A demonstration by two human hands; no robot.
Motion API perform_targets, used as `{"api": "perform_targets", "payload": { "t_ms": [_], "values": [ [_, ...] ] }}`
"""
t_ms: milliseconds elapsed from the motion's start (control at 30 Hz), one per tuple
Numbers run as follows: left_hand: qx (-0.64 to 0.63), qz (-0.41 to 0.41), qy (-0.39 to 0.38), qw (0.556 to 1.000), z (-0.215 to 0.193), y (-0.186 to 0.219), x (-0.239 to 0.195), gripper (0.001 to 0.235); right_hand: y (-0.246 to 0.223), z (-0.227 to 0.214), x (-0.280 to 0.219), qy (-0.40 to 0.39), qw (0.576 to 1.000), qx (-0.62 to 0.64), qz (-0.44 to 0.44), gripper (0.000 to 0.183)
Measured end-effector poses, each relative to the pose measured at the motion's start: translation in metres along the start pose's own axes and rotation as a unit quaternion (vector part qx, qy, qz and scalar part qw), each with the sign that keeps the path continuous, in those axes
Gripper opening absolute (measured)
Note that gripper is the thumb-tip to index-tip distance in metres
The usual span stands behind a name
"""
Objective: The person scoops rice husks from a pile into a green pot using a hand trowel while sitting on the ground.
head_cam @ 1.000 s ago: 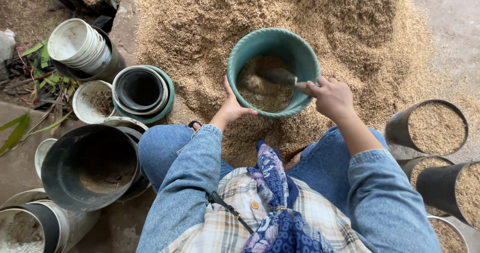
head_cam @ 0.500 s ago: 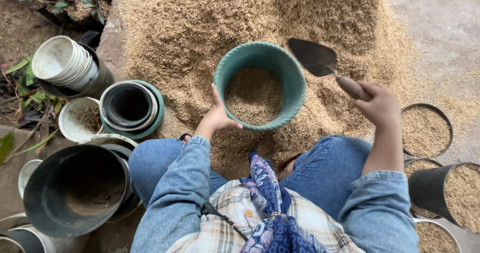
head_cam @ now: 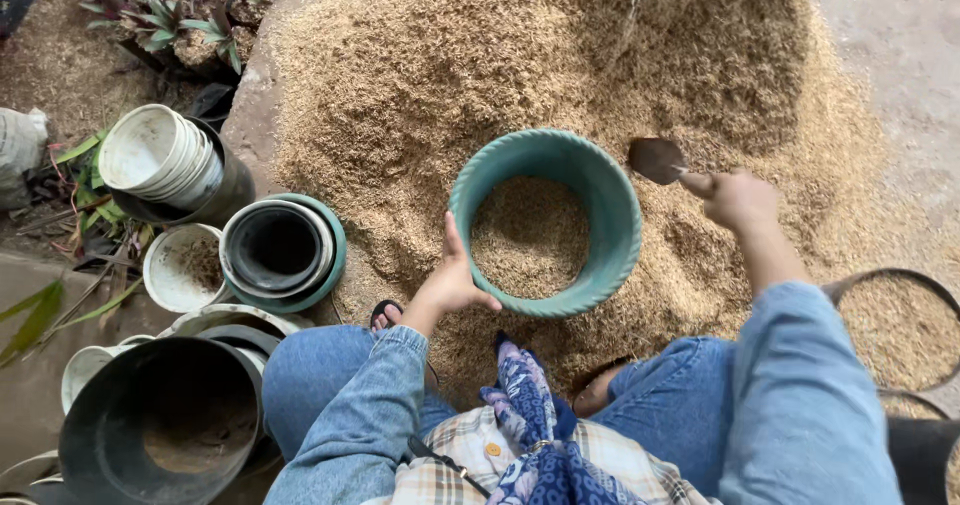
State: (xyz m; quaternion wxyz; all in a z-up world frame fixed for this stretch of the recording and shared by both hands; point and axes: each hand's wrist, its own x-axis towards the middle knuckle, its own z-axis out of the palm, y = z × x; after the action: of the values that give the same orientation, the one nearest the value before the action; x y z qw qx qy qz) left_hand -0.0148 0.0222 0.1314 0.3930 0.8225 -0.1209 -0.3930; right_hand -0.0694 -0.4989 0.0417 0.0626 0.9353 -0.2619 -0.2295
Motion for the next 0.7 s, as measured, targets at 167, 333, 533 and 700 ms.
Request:
{"api": "perform_targets", "payload": {
  "t_ms": [167,333,533,700],
  "values": [
    [-0.006,-0.006,-0.008,1.000,-0.006,0.002,0.002,0.171,-0.024,0.023,0.007,-0.033,0.991,0.124,0.023,0.046],
    [0.009,-0.015,-0.016,1.000,-0.007,-0.002,0.006,0.171,-0.004,0.011,-0.006,-0.092,0.966,0.241,0.009,0.045],
    [0.000,-0.019,-0.012,1.000,-0.005,0.000,0.007,0.171,-0.004,0.007,-0.002,-0.138,0.975,0.173,-0.022,0.061],
    [-0.022,-0.015,0.005,1.000,-0.003,-0.005,0.010,0.171,-0.046,0.016,0.002,-0.133,0.963,0.233,0.004,0.034]
  ]
}}
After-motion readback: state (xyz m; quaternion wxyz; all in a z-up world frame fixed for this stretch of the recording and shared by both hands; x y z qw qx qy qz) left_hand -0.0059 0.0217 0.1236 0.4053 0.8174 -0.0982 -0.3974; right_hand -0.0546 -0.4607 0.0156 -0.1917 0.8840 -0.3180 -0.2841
